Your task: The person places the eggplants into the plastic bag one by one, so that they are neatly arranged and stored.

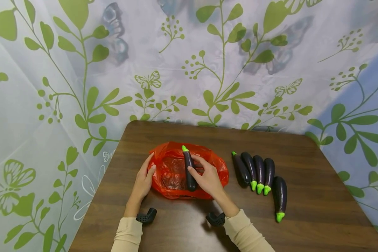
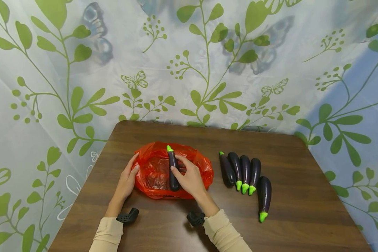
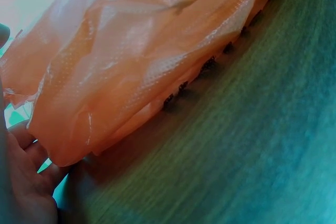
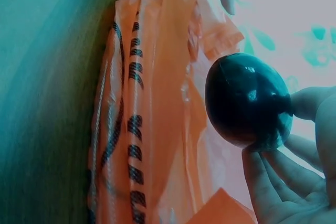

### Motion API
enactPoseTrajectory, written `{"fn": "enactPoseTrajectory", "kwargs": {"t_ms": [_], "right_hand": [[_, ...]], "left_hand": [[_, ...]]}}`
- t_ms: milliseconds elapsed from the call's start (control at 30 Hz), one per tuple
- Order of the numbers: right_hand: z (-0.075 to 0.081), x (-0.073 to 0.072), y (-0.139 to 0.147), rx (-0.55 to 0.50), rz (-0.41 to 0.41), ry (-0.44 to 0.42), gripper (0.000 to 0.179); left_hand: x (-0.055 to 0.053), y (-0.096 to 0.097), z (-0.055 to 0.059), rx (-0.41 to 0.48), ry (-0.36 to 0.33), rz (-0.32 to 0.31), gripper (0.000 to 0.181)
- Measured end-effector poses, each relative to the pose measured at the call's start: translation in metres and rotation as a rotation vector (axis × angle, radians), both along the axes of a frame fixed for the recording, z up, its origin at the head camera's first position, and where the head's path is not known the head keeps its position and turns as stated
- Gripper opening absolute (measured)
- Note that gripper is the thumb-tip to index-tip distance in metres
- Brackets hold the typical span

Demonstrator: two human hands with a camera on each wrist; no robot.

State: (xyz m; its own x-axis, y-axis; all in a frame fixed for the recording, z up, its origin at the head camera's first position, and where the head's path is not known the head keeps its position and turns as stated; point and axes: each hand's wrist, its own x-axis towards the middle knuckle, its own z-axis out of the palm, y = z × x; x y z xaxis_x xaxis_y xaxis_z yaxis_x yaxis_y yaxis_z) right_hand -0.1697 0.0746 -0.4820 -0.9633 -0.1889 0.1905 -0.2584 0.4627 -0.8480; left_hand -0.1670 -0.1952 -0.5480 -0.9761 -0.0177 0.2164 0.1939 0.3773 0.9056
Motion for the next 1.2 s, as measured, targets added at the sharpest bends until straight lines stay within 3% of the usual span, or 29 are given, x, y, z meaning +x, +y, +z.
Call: {"fn": "enactPoseTrajectory", "kwargs": {"t_ms": [867,1200], "right_hand": [[-0.023,-0.005,-0.017,-0.043,0.018,-0.084,0.045],[-0.03,-0.007,-0.025,-0.06,0.029,-0.094,0.046]], "left_hand": [[0.0,0.001,0.001,0.001,-0.012,0.001,0.055],[0.0,0.0,0.0,0.007,0.013,0.003,0.054]]}}
